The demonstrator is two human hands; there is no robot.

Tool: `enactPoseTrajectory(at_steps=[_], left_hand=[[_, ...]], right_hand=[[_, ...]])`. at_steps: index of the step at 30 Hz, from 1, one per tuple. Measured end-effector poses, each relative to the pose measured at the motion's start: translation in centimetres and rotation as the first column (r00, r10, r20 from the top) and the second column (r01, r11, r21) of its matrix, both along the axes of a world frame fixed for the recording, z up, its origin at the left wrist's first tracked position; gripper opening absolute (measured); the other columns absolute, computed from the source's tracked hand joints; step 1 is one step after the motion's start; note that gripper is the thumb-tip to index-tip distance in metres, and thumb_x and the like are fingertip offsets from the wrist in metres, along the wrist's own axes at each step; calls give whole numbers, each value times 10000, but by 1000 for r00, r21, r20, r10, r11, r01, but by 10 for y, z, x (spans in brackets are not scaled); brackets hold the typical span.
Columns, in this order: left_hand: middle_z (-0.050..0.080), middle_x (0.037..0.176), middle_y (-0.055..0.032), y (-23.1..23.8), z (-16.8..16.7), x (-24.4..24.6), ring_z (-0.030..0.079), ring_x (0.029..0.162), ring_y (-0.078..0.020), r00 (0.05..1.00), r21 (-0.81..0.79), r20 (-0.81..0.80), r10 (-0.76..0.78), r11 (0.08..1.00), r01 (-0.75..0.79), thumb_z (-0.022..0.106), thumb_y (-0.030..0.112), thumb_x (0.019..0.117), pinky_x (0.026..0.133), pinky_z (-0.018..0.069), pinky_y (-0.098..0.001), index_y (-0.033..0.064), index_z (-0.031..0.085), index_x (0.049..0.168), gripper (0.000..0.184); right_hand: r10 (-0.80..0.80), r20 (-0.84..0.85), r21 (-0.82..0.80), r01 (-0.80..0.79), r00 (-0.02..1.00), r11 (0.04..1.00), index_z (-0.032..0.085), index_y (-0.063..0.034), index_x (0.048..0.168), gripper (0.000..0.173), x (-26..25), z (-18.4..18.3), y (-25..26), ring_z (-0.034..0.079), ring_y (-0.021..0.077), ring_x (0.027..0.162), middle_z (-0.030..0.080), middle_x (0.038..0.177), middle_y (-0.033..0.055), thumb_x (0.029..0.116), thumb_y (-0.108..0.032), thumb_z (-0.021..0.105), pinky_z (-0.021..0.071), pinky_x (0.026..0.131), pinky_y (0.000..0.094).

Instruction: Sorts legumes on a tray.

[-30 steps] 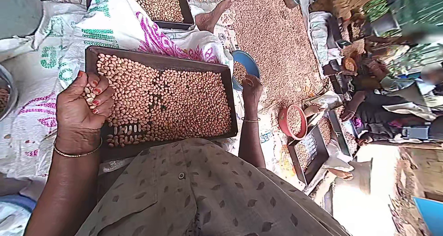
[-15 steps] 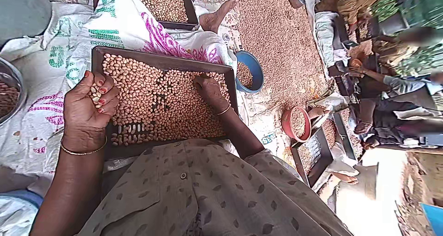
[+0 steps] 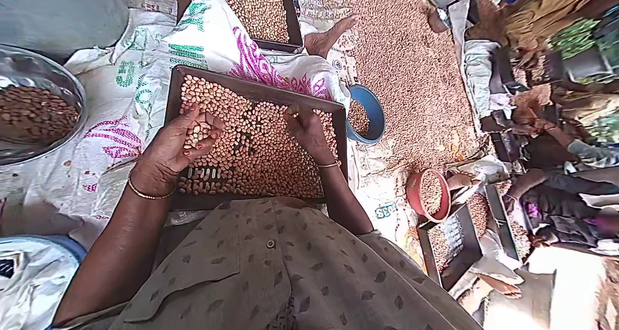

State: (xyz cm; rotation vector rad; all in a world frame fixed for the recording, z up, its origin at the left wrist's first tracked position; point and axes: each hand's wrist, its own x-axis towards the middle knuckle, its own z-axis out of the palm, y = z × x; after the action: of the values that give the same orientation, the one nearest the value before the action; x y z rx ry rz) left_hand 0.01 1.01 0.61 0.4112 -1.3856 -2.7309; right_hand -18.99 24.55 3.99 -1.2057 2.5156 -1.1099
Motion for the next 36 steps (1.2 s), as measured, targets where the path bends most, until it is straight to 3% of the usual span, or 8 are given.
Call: enactPoseTrajectory(at_steps=[4, 8, 10, 14, 20, 26, 32, 36], left_hand=[[674, 839, 19, 1, 1, -1, 460, 487, 32, 986, -11, 23, -164, 986, 164, 176, 491, 1105, 399, 354, -102, 125, 689, 1071, 630], [616, 771, 48, -3, -2, 3, 469, 502, 27, 991, 165, -129, 19, 986, 3, 229, 355, 1119, 425, 379, -100, 131, 665, 986, 508], [559, 733, 86, -7, -2, 4, 416, 486, 37, 961, 251, -182, 208, 955, -159, 236, 290, 1118, 411, 323, -94, 165, 623, 931, 448], [543, 720, 68, -14, -3, 5, 418, 469, 23, 877, 408, -282, 388, 876, -257, 207, 259, 1115, 393, 313, -94, 156, 594, 900, 454], [559, 734, 64, -13, 0, 7, 440, 481, 18, 831, 448, -265, 490, 826, -344, 201, 260, 1125, 405, 338, -93, 148, 604, 941, 457], [522, 681, 86, -13, 0, 6, 414, 451, 26, 852, 432, -259, 455, 844, -319, 236, 264, 1129, 391, 333, -94, 155, 601, 932, 428], [505, 657, 92, -9, 1, 5, 409, 449, 35, 907, 351, -289, 306, 916, -197, 269, 254, 1124, 396, 340, -91, 138, 616, 941, 409], [536, 677, 78, -11, -1, 7, 422, 448, 27, 905, 412, -281, 321, 892, -188, 264, 279, 1117, 394, 344, -98, 118, 627, 958, 427]], right_hand=[[314, 174, -356, -237, 933, 904, 647, 99, 1170, 217, 48, 14, -46, 681, 128, 717, 712, 971, 152, 994, -5, 573, 606, 673, 289], [129, 90, -439, -76, 988, 895, 649, 87, 1114, 184, 59, -15, -85, 687, 156, 764, 694, 935, 159, 1016, -32, 547, 597, 696, 305], [210, -61, -299, -218, 976, 929, 679, 86, 1109, 199, 76, -36, -87, 713, 242, 967, 717, 1045, 191, 977, -27, 582, 597, 859, 375], [584, -418, 337, -478, 696, 811, 706, -144, 1265, 278, 96, -77, -59, 473, 368, 1426, 592, 1447, 141, 1007, -186, 611, 345, 1165, 618], [224, -647, 263, -62, 729, 963, 729, -24, 1111, 212, 13, -79, -16, 644, 414, 1171, 682, 1259, 215, 1001, -84, 559, 507, 952, 560], [-145, -539, 304, 353, 830, 885, 661, -18, 1231, 304, 0, -26, 15, 556, 484, 1235, 592, 1349, 258, 945, -18, 559, 447, 931, 660], [94, -232, 71, -80, 968, 994, 714, 18, 1163, 247, 25, -9, -60, 708, 329, 938, 682, 1146, 231, 938, -3, 612, 598, 799, 442], [253, -233, 118, -231, 939, 966, 737, -25, 1195, 262, 41, -45, -109, 691, 350, 1061, 688, 1173, 221, 956, -37, 630, 585, 879, 469]])
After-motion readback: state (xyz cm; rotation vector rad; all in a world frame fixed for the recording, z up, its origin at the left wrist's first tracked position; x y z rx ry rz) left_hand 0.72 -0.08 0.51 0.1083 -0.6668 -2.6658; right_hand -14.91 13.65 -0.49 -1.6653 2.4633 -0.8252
